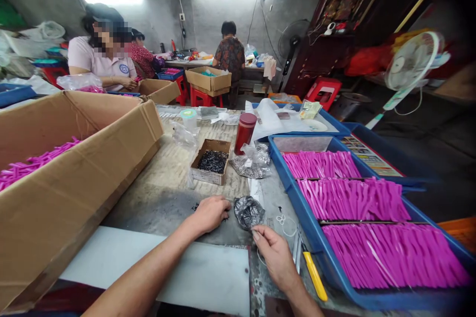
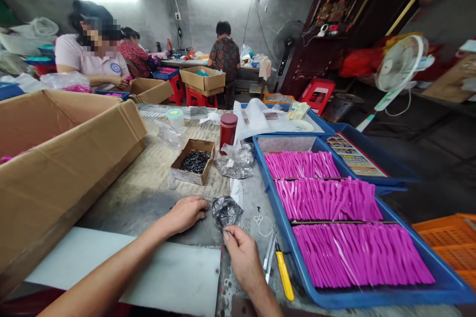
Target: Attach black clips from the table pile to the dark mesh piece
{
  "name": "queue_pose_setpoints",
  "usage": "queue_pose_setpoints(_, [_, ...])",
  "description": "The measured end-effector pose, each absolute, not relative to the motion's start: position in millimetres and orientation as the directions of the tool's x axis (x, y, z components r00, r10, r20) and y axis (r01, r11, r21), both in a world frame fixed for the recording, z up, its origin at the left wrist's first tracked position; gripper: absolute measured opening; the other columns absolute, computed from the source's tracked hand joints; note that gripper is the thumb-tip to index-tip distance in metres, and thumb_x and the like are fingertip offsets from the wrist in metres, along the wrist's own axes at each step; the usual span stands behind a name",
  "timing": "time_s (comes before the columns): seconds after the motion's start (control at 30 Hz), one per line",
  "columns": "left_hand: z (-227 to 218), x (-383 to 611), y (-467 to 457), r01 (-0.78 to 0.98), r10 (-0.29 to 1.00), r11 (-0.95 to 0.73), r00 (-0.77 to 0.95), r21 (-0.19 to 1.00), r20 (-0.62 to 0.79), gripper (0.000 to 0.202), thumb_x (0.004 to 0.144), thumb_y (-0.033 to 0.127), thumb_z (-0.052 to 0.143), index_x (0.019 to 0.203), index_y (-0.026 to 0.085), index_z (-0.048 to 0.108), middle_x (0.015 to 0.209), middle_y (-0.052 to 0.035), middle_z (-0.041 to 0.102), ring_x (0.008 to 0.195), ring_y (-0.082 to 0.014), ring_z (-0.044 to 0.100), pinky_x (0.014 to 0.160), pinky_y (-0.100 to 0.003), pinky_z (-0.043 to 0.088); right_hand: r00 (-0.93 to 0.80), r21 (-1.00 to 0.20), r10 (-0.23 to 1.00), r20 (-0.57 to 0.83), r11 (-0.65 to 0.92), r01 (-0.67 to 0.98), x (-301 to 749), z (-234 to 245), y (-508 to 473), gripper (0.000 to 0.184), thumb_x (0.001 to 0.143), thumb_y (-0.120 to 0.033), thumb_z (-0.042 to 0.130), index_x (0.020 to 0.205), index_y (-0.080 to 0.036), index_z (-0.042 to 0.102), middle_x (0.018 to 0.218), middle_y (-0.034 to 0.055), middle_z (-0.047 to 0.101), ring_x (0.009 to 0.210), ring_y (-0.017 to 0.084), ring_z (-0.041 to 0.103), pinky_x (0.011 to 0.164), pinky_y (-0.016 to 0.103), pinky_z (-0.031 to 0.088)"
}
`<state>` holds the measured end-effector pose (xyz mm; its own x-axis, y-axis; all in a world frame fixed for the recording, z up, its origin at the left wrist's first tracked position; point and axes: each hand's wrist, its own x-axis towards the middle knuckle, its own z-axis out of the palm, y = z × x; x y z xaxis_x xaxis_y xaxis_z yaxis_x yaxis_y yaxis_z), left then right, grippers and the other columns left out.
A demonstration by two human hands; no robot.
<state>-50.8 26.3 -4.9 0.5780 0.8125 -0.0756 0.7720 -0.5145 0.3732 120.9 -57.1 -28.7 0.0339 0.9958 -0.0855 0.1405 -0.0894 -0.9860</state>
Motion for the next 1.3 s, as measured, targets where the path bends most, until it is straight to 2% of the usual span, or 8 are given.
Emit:
queue_pose_setpoints(0.27, [-2,-45,24,0.78,0.791,-0.533,0.597,0.329,-0.134,0.015,0.068,0.011,0.042,0.07,0.018,0.055,0.074,-0.0035,0.056,0.072,-0.0179,0.051,0.06,-0.023,0.034,0.007,-0.986,0.995,-0.102,-0.102,0.13,124,-33,-61,0.021,0.072,-0.033,0.047,0.07,-0.014,0.057,0.057,-0.0015,0.046,0.055,0.011,0.04,0.052,0.021,0.034])
queue_pose_setpoints(0.33, [-1,-46,22,0.777,0.811,-0.499,0.574,0.383,-0.108,0.015,0.068,0.01,0.041,0.068,0.018,0.053,0.072,-0.003,0.055,0.07,-0.0165,0.05,0.061,-0.023,0.034,0.006,-0.987,0.995,-0.099,-0.099,0.129,123,-32,-61,0.022,0.072,-0.033,0.047,0.069,-0.014,0.057,0.057,-0.0014,0.046,0.056,0.012,0.04,0.052,0.021,0.035])
queue_pose_setpoints(0.43, [2,-49,16,0.72,0.85,-0.403,0.524,0.566,-0.061,0.011,0.068,0.012,0.041,0.065,0.017,0.051,0.067,-0.0009,0.052,0.066,-0.0141,0.046,0.06,-0.022,0.033,0.009,-0.986,0.995,-0.103,-0.103,0.13,122,-30,-60,0.022,0.072,-0.034,0.046,0.069,-0.014,0.056,0.056,-0.0016,0.046,0.055,0.012,0.04,0.053,0.021,0.035])
queue_pose_setpoints(0.6, [5,-47,1,0.301,0.887,0.027,0.433,0.953,-0.162,0.012,0.069,0.023,0.047,0.061,0.015,0.045,0.053,0.0052,0.037,0.049,-0.007,0.032,0.046,-0.017,0.026,-0.003,-0.985,0.995,-0.103,-0.101,0.138,117,-26,-60,0.021,0.072,-0.033,0.046,0.069,-0.014,0.056,0.056,-0.0022,0.045,0.054,0.012,0.04,0.052,0.021,0.034])
queue_pose_setpoints(0.7, [2,-38,-14,-0.01,0.871,0.282,0.422,0.959,-0.252,0.018,0.067,0.03,0.053,0.065,0.014,0.044,0.05,0.0075,0.031,0.043,-0.0045,0.023,0.041,-0.016,0.018,-0.029,-0.989,0.995,-0.1,-0.096,0.115,111,-25,-60,0.02,0.072,-0.032,0.046,0.07,-0.014,0.055,0.055,-0.0033,0.042,0.052,0.011,0.038,0.05,0.02,0.032])
queue_pose_setpoints(0.8, [-1,-29,-27,-0.158,0.862,0.372,0.423,0.915,-0.278,0.023,0.065,0.033,0.057,0.066,0.014,0.044,0.048,0.0083,0.03,0.042,-0.0039,0.021,0.04,-0.017,0.016,-0.046,-0.993,0.995,-0.087,-0.083,0.085,105,-24,-60,0.019,0.073,-0.032,0.045,0.07,-0.014,0.053,0.056,-0.0035,0.042,0.052,0.01,0.037,0.049,0.02,0.031])
queue_pose_setpoints(1.17, [-13,-21,-41,-0.091,0.917,0.275,0.322,0.957,-0.233,0.023,0.062,0.033,0.06,0.069,0.014,0.051,0.058,0.0041,0.045,0.051,-0.0069,0.037,0.05,-0.018,0.03,-0.046,-0.994,0.995,-0.093,-0.09,0.06,104,-23,-63,0.017,0.073,-0.029,0.045,0.064,-0.015,0.048,0.056,-0.0042,0.039,0.054,0.01,0.037,0.051,0.02,0.031])
queue_pose_setpoints(1.3, [-16,-21,-41,0.064,0.949,0.109,0.291,0.992,-0.123,0.016,0.066,0.03,0.055,0.065,0.014,0.054,0.061,0.001,0.048,0.059,-0.0109,0.043,0.058,-0.021,0.035,-0.043,-0.992,0.995,-0.093,-0.089,0.089,104,-26,-64,0.016,0.073,-0.028,0.045,0.064,-0.015,0.048,0.056,-0.0042,0.04,0.054,0.01,0.037,0.051,0.02,0.032])
